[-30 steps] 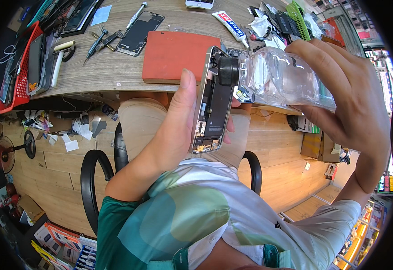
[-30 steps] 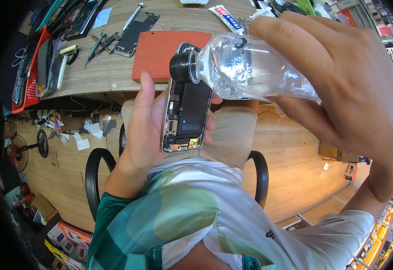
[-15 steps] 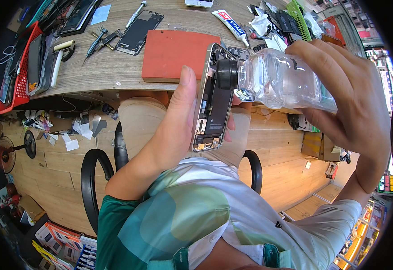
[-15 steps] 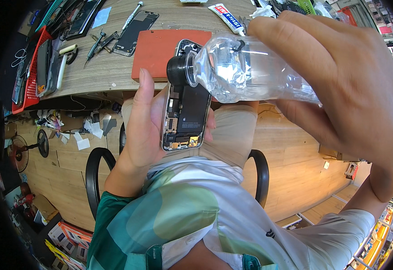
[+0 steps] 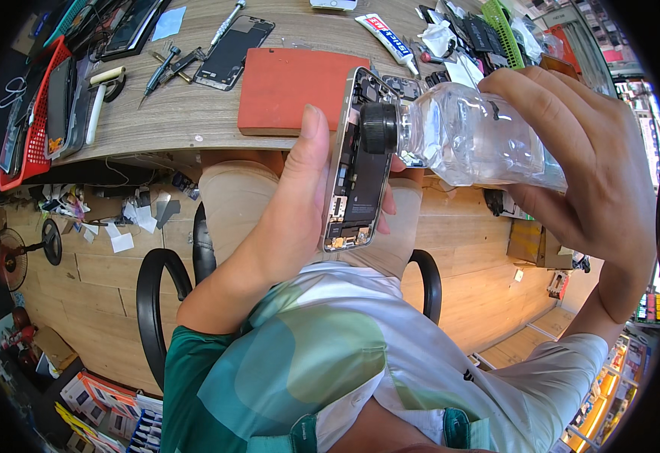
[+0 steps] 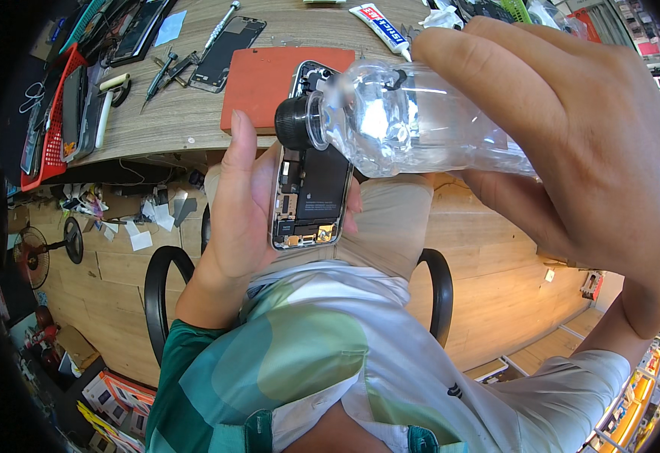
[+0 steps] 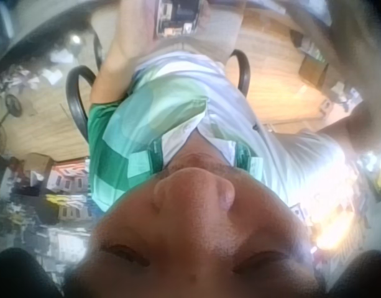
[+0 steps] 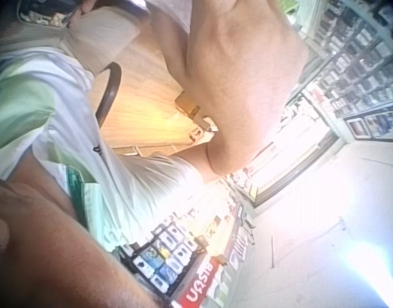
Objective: The person disassembles a smartphone, removes the battery, and uses a screwdriver and tweezers to adjust internal components. They also apply liquid from a bottle onto the device and continue manipulating parts with tools.
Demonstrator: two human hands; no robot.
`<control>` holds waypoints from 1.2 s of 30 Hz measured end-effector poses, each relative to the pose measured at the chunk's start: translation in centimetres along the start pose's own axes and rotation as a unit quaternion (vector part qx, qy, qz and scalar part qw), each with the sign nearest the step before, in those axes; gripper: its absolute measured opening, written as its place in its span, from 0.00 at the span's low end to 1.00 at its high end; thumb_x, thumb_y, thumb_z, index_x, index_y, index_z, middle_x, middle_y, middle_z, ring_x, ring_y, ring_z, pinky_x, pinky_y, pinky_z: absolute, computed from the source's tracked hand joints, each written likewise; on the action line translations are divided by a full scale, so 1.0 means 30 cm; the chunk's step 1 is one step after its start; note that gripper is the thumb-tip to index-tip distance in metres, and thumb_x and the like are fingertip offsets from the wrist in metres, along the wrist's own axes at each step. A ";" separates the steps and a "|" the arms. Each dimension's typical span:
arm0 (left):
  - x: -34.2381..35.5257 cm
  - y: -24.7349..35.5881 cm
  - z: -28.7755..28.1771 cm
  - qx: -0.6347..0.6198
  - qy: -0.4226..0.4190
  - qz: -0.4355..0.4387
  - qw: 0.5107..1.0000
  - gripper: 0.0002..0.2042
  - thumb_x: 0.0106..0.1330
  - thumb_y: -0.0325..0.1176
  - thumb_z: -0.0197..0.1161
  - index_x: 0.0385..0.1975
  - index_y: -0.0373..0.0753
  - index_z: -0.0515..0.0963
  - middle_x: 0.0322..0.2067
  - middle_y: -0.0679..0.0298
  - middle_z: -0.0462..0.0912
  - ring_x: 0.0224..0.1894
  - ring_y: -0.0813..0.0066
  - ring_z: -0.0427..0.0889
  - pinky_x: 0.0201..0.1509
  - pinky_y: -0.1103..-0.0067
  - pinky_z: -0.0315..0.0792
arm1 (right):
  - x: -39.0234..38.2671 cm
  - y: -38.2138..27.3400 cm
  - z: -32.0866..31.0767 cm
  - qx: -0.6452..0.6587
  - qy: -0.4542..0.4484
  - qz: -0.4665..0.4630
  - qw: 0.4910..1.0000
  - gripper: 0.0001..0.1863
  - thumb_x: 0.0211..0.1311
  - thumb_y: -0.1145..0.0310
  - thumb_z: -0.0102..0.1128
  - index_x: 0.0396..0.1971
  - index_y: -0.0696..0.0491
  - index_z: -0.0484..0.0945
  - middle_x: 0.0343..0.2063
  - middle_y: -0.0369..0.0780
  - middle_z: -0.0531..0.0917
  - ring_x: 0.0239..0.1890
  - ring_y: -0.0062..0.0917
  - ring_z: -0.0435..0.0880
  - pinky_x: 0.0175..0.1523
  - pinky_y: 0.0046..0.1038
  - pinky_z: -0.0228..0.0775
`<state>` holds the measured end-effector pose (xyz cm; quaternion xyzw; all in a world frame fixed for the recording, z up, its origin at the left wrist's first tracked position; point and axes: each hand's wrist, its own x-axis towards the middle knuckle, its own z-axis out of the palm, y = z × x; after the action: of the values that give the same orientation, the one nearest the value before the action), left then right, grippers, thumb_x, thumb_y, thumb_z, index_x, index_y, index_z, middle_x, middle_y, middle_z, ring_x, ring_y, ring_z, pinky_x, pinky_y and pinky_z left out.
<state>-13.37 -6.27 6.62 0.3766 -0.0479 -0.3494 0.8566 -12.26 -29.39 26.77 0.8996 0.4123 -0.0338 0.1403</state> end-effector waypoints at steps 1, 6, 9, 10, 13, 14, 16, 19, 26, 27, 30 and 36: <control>0.000 0.001 0.001 0.001 0.000 0.000 1.000 0.49 0.76 0.78 0.27 0.57 0.30 0.76 0.40 0.46 0.87 0.39 0.60 0.90 0.45 0.69 0.86 | 0.000 0.000 0.000 -0.001 0.001 -0.003 1.000 0.43 0.40 0.66 0.75 0.63 0.62 0.76 0.52 0.54 0.85 0.49 0.55 0.87 0.50 0.47 0.80; -0.001 0.005 0.001 0.013 0.000 -0.002 1.000 0.50 0.76 0.79 0.27 0.57 0.30 0.76 0.40 0.47 0.87 0.39 0.60 0.90 0.45 0.69 0.86 | 0.005 -0.007 0.002 0.005 0.007 -0.002 1.000 0.43 0.40 0.66 0.75 0.63 0.62 0.76 0.51 0.53 0.85 0.48 0.55 0.87 0.49 0.46 0.80; 0.001 0.000 0.000 0.003 0.000 0.001 1.000 0.51 0.75 0.80 0.26 0.57 0.30 0.76 0.40 0.47 0.87 0.39 0.60 0.90 0.46 0.69 0.86 | 0.006 -0.009 -0.002 0.011 0.007 0.002 1.000 0.43 0.40 0.67 0.74 0.63 0.62 0.76 0.51 0.53 0.85 0.49 0.55 0.87 0.49 0.46 0.80; 0.002 -0.002 0.000 0.000 0.000 0.003 1.000 0.52 0.75 0.80 0.26 0.57 0.29 0.76 0.40 0.47 0.87 0.39 0.60 0.90 0.46 0.69 0.86 | 0.006 -0.010 -0.003 0.012 0.007 0.004 1.000 0.43 0.39 0.67 0.74 0.63 0.62 0.76 0.51 0.52 0.85 0.49 0.55 0.87 0.50 0.46 0.80; 0.003 -0.002 -0.001 0.001 -0.005 0.009 1.000 0.53 0.74 0.81 0.24 0.57 0.29 0.76 0.41 0.47 0.87 0.39 0.59 0.90 0.45 0.69 0.86 | 0.006 -0.014 -0.011 0.007 0.009 0.006 1.000 0.43 0.39 0.68 0.74 0.63 0.62 0.76 0.51 0.52 0.85 0.49 0.55 0.86 0.50 0.46 0.80; 0.003 -0.001 0.000 0.003 -0.007 0.012 1.000 0.54 0.73 0.81 0.23 0.57 0.28 0.77 0.41 0.47 0.87 0.39 0.59 0.90 0.45 0.69 0.85 | 0.007 -0.015 -0.012 0.002 0.011 0.003 1.000 0.43 0.39 0.68 0.74 0.63 0.62 0.76 0.51 0.52 0.85 0.49 0.55 0.86 0.51 0.46 0.80; 0.004 -0.003 0.000 -0.008 -0.012 0.011 1.000 0.55 0.73 0.81 0.22 0.57 0.28 0.77 0.41 0.47 0.87 0.39 0.59 0.90 0.45 0.69 0.85 | 0.008 -0.018 -0.016 -0.008 0.011 0.000 1.000 0.43 0.38 0.69 0.74 0.63 0.62 0.76 0.51 0.52 0.85 0.49 0.55 0.86 0.51 0.46 0.80; 0.003 -0.009 -0.008 -0.021 -0.023 0.002 1.000 0.56 0.72 0.82 0.22 0.58 0.27 0.77 0.42 0.46 0.87 0.40 0.59 0.90 0.46 0.69 0.85 | 0.006 -0.017 -0.026 -0.015 0.010 -0.002 1.000 0.43 0.38 0.70 0.74 0.63 0.62 0.76 0.52 0.52 0.85 0.50 0.55 0.86 0.52 0.46 0.80; 0.000 -0.006 -0.005 -0.017 -0.048 0.023 0.998 0.58 0.71 0.83 0.20 0.64 0.28 0.73 0.45 0.45 0.87 0.42 0.59 0.89 0.48 0.68 0.85 | -0.001 -0.013 -0.034 0.011 0.014 0.002 1.000 0.44 0.36 0.71 0.76 0.63 0.62 0.76 0.52 0.52 0.85 0.50 0.55 0.86 0.51 0.46 0.79; -0.001 -0.007 -0.006 -0.023 -0.048 0.026 0.998 0.58 0.70 0.83 0.20 0.65 0.28 0.72 0.45 0.44 0.87 0.42 0.58 0.89 0.49 0.68 0.85 | -0.001 -0.015 -0.034 0.010 0.016 0.003 1.000 0.44 0.36 0.71 0.76 0.62 0.62 0.76 0.52 0.52 0.85 0.50 0.55 0.86 0.51 0.46 0.79; -0.005 -0.002 -0.006 -0.007 -0.053 0.025 0.998 0.58 0.70 0.84 0.21 0.66 0.28 0.72 0.46 0.44 0.87 0.43 0.58 0.90 0.50 0.68 0.85 | -0.004 -0.020 -0.036 -0.001 0.019 0.004 1.000 0.44 0.36 0.71 0.76 0.62 0.62 0.76 0.52 0.53 0.85 0.51 0.55 0.86 0.51 0.46 0.79; -0.004 -0.011 -0.019 -0.011 -0.070 0.037 0.997 0.60 0.68 0.85 0.21 0.68 0.27 0.70 0.48 0.41 0.86 0.46 0.57 0.90 0.51 0.67 0.86 | -0.009 -0.020 -0.042 0.002 0.010 0.006 1.000 0.44 0.36 0.71 0.77 0.63 0.61 0.76 0.54 0.52 0.84 0.52 0.54 0.86 0.52 0.46 0.79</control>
<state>-13.43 -6.00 6.01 0.3397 -0.1176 -0.3437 0.8676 -12.96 -28.85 27.89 0.9024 0.4085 -0.0251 0.1350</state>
